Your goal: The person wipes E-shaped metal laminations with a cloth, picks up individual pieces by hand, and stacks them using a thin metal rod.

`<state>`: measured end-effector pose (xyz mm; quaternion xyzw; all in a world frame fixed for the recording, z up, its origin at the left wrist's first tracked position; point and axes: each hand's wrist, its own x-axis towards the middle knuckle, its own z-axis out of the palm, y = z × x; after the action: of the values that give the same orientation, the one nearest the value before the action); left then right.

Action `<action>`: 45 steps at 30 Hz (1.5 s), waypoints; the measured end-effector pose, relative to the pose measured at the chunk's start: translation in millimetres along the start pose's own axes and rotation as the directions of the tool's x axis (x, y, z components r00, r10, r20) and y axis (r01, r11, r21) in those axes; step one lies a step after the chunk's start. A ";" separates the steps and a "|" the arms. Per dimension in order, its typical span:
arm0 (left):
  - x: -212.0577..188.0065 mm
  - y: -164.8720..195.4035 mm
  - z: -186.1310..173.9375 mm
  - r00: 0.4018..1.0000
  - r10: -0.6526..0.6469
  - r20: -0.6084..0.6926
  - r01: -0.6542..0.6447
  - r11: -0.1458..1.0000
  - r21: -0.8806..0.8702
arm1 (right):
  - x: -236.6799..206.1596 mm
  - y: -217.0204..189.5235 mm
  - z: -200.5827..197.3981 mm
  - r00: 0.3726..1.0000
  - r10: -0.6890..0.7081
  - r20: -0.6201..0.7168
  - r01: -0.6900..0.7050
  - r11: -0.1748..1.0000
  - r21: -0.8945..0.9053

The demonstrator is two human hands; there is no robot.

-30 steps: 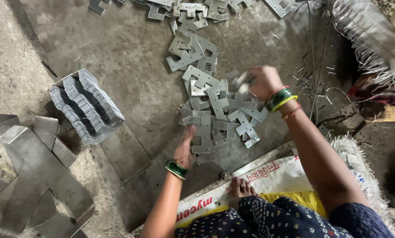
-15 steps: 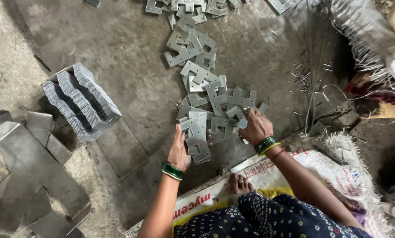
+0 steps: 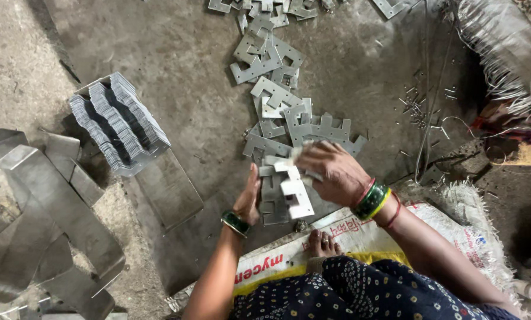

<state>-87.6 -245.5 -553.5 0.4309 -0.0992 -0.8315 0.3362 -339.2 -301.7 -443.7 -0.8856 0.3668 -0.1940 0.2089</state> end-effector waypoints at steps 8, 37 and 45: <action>33.3 -52.4 -42.4 0.982 0.158 -0.107 -0.122 0.952 0.282 | -20.6 43.5 71.1 0.887 0.451 0.102 -0.407 0.866 -0.290; 3.6 -11.7 -63.7 0.915 0.100 -0.391 -0.211 0.945 -0.250 | 96.7 75.0 55.8 0.533 0.846 0.024 -0.844 0.529 0.083; 10.3 9.1 -30.4 0.930 0.086 -0.358 -0.115 0.992 -0.060 | 90.2 66.9 24.1 0.984 -0.153 -0.088 0.155 0.988 0.018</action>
<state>-63.6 -255.2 -574.6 0.5545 -0.0256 -0.7251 0.4075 -306.1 -405.2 -480.9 -0.8993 0.3036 -0.2521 0.1884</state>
